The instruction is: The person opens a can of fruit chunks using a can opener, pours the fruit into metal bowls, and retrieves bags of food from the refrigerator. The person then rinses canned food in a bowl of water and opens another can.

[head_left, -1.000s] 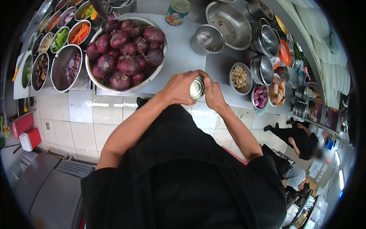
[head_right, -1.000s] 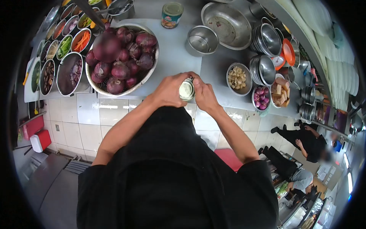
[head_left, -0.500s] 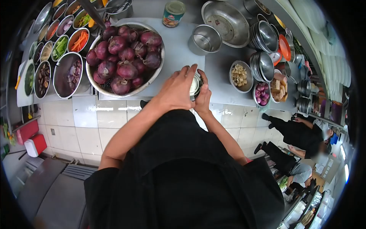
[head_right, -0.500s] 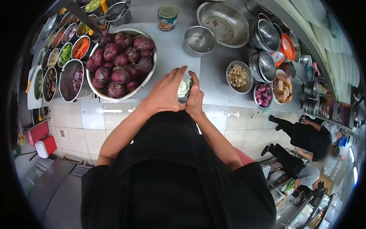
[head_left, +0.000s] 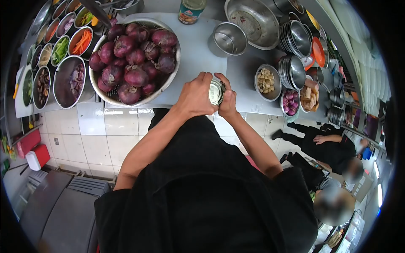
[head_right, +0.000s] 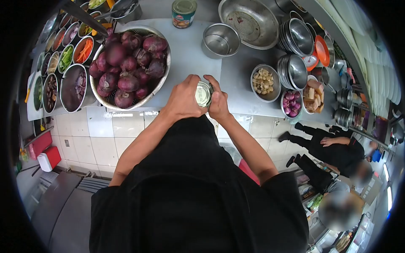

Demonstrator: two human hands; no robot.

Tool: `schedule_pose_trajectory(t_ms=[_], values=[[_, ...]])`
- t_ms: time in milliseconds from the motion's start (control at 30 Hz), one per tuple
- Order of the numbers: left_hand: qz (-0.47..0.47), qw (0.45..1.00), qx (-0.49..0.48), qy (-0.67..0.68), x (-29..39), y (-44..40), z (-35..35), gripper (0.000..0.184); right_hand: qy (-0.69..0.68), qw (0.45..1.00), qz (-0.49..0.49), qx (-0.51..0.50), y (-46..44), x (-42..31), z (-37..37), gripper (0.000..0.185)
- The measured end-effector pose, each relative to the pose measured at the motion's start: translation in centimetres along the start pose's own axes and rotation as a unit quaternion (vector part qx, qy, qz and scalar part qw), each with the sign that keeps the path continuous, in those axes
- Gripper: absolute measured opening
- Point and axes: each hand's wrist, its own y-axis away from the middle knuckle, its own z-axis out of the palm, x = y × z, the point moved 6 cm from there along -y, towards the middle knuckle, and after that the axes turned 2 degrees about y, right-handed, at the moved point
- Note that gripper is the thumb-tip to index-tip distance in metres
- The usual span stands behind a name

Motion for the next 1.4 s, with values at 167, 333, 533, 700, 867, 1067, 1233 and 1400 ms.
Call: schedule_pose_trajectory(t_ms=[167,333,533,700,867,1067,1233,1400], values=[[0.017,1.000,0.015,0.015,0.0,-0.1,-0.4,0.052,0.050,0.989,0.098,-0.101,-1.1,-2.1,-0.9,0.067],[0.022,1.000,0.005,0.020,0.2,-0.1,-0.3,0.052,-0.023,0.996,0.012,-0.088,-1.1,0.9,0.0,0.071],[0.026,0.999,-0.011,0.022,0.0,-0.2,-0.7,0.055,0.017,0.992,0.011,-0.126,-2.1,-0.9,-0.3,0.073],[0.048,0.996,-0.066,0.033,0.1,-0.5,-0.6,0.059,0.030,0.991,0.011,-0.129,-1.7,-0.6,-0.5,0.075],[0.128,0.986,-0.090,0.054,0.0,-1.3,-1.3,0.062,-0.024,0.995,-0.047,-0.084,-1.8,0.7,0.4,0.084],[0.103,0.981,-0.164,0.020,0.5,-1.6,-2.0,0.070,-0.014,0.992,0.126,-0.025,0.0,-1.8,0.0,0.076],[0.056,0.998,0.001,-0.040,0.8,0.0,-2.3,0.072,0.024,0.987,0.160,-0.021,0.2,-2.6,-0.3,0.070],[-0.023,0.999,-0.025,-0.010,-0.5,0.4,-0.6,0.058,0.059,0.983,0.161,-0.059,0.0,-3.1,-0.6,0.068]])
